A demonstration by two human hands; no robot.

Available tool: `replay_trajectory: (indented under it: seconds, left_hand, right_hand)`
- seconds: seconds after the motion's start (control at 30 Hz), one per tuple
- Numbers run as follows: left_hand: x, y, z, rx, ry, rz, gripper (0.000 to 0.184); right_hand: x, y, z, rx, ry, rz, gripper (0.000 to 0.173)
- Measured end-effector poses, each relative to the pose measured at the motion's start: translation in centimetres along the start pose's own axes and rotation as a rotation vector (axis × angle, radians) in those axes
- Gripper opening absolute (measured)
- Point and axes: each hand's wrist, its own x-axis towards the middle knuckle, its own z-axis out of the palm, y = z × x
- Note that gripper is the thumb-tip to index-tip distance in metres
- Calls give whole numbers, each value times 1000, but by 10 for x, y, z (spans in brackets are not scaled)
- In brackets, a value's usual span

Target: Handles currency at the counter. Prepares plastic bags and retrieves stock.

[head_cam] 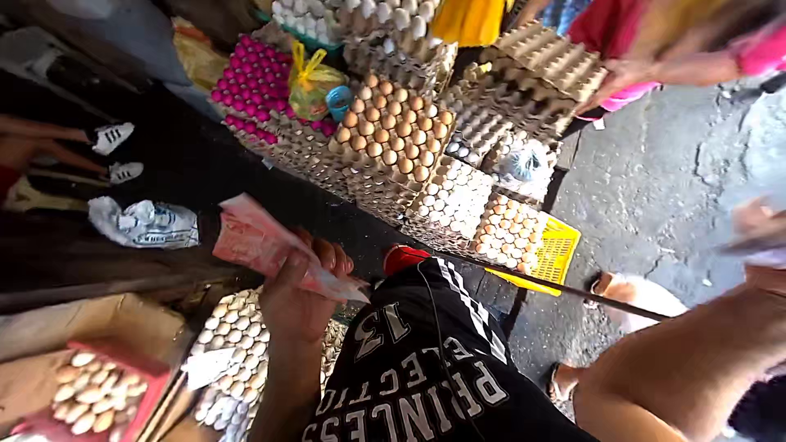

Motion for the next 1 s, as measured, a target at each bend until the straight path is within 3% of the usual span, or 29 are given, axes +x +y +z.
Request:
replay_trajectory:
  seconds: [0.03,0.1,0.2,0.27,0.37,0.47,0.53,0.67,0.8,1.0]
  left_hand:
    - [1,4,-8,10,92,1,19]
    - [4,13,-25,16,221,25,18]
    - [12,31,-53,13,288,90,18]
    - [20,48,-73,14,292,112,21]
    - [47,78,-104,124,341,120,27]
    - [90,114,-134,217,508,170,36]
    - [117,148,-151,198,520,173,35]
    - [164,217,-179,193,436,180,43]
    - [197,277,-207,260,548,294,46]
    - [241,332,-272,256,543,191,23]
  right_hand:
    - [20,2,21,176,-134,-109,17]
    - [54,-30,98,378,-379,-159,19]
    - [107,-65,221,475,-1039,-116,29]
    - [128,-79,309,489,-1238,-127,33]
    - [146,-107,418,426,-1314,-107,28]
    - [173,-124,504,395,-1408,15,22]
    - [193,-138,550,450,-1453,59,21]
    - [241,-186,616,396,-1394,65,25]
    - [284,-232,676,483,-1368,57,21]
    - [315,-253,760,469,-1279,91,19]
